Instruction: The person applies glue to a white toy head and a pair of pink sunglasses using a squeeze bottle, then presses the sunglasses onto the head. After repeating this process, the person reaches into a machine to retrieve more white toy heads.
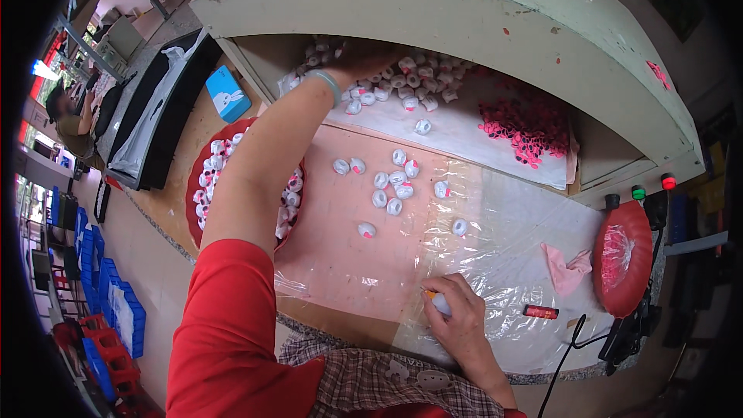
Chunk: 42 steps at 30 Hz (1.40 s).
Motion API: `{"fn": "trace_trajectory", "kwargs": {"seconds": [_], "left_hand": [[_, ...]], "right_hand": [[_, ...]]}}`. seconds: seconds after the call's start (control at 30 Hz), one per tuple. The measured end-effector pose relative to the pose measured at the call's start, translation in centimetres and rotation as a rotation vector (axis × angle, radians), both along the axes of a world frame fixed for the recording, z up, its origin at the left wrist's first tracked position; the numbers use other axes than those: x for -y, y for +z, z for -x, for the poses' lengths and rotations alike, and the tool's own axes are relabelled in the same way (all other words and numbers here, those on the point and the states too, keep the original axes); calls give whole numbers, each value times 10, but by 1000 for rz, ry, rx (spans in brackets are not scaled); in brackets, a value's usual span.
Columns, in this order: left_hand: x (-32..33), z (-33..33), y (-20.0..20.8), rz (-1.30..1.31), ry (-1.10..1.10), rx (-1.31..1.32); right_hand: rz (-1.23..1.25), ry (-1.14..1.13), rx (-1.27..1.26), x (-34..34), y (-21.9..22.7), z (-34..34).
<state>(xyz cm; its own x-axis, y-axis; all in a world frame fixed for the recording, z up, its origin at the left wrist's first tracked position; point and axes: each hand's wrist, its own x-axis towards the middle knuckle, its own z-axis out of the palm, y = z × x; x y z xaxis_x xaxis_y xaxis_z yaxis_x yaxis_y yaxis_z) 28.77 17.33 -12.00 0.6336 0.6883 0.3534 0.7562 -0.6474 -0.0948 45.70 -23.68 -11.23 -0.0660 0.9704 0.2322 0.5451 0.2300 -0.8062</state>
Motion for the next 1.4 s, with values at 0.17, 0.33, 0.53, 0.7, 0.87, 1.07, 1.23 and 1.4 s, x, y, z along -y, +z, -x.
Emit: {"fn": "trace_trajectory", "kwargs": {"seconds": [0.17, 0.33, 0.53, 0.7, 0.87, 1.07, 1.23, 1.4], "left_hand": [[19, 0, -5, 76, -44, 105], [36, 18, -7, -112, -357, -220], [57, 25, 7, -5, -339, 101], [60, -24, 16, -204, -299, -247], [54, -60, -11, 143, -291, 22], [45, -17, -7, -189, -128, -93], [132, -20, 17, -98, -293, 386], [252, -41, 14, 297, -480, 469]], "right_hand": [[-53, 27, 42, 4, -5, 0], [-81, 37, 60, 7, -4, -2], [-76, 71, 73, 11, -3, -2], [-90, 83, 83, 11, -3, -2], [-82, 77, 91, 9, -5, -4], [-94, 62, 86, 12, -3, -3], [-254, -133, -65, 11, 3, -9], [-169, -374, -437, 14, 10, -21]]}}
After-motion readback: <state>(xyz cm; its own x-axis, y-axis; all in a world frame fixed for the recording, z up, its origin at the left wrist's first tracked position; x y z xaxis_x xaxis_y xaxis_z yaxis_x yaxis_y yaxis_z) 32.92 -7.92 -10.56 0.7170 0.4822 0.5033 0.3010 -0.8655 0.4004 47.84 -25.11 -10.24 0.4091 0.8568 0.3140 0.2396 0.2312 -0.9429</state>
